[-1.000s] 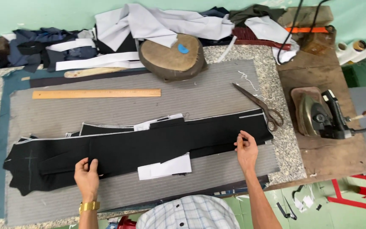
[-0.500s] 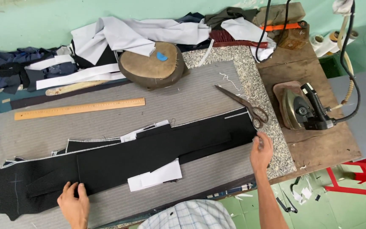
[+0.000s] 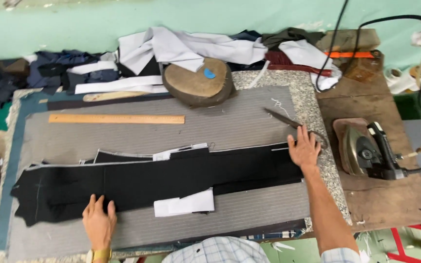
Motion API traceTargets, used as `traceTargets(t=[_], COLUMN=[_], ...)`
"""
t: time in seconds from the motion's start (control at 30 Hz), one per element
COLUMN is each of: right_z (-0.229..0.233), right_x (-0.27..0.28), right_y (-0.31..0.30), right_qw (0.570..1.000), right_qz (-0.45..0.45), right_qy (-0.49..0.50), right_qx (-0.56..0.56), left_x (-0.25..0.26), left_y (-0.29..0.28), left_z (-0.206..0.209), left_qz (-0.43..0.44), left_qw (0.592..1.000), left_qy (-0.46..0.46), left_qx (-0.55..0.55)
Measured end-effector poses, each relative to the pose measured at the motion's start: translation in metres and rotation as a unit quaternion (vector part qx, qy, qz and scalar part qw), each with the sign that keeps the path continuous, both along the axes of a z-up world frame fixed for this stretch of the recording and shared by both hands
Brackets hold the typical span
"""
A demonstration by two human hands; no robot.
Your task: The person folds a piece of black fabric on a work table and sets it aside. They then unfold a piece of dark gray fabric, smooth it out, and cut it into two pieces using a pair of shears.
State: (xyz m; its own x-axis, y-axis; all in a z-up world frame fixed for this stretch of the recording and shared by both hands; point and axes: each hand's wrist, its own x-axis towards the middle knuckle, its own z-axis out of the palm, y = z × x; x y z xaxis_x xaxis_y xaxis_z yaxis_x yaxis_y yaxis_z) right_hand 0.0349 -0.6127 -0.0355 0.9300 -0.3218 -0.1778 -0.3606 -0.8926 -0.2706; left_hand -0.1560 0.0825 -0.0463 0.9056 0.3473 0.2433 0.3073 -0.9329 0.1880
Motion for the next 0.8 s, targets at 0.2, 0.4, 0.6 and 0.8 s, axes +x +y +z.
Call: traceTargets(t=[0.2, 0.4, 0.6, 0.8], right_z=[-0.013, -0.017, -0.045, -0.058], right_x=[0.008, -0.079, -0.172, -0.196], right_y=[-0.011, 0.017, 0.036, 0.059], right_qw=[1.0, 0.903, 0.89, 0.775], right_qz=[0.001, 0.095, -0.144, -0.284], right_qy=[0.006, -0.418, -0.358, -0.323], right_qx=[0.008, -0.007, 0.241, 0.464], left_x=[0.0, -0.008, -0.008, -0.01], left_y=[-0.001, -0.016, -0.022, -0.015], left_z=[-0.001, 0.011, 0.006, 0.009], left_qz=[-0.032, -0.061, -0.004, 0.001], left_qw=[0.998, 0.994, 0.998, 0.992], left_qy=[-0.043, -0.083, -0.012, 0.002], left_qx=[0.031, 0.032, -0.056, -0.127])
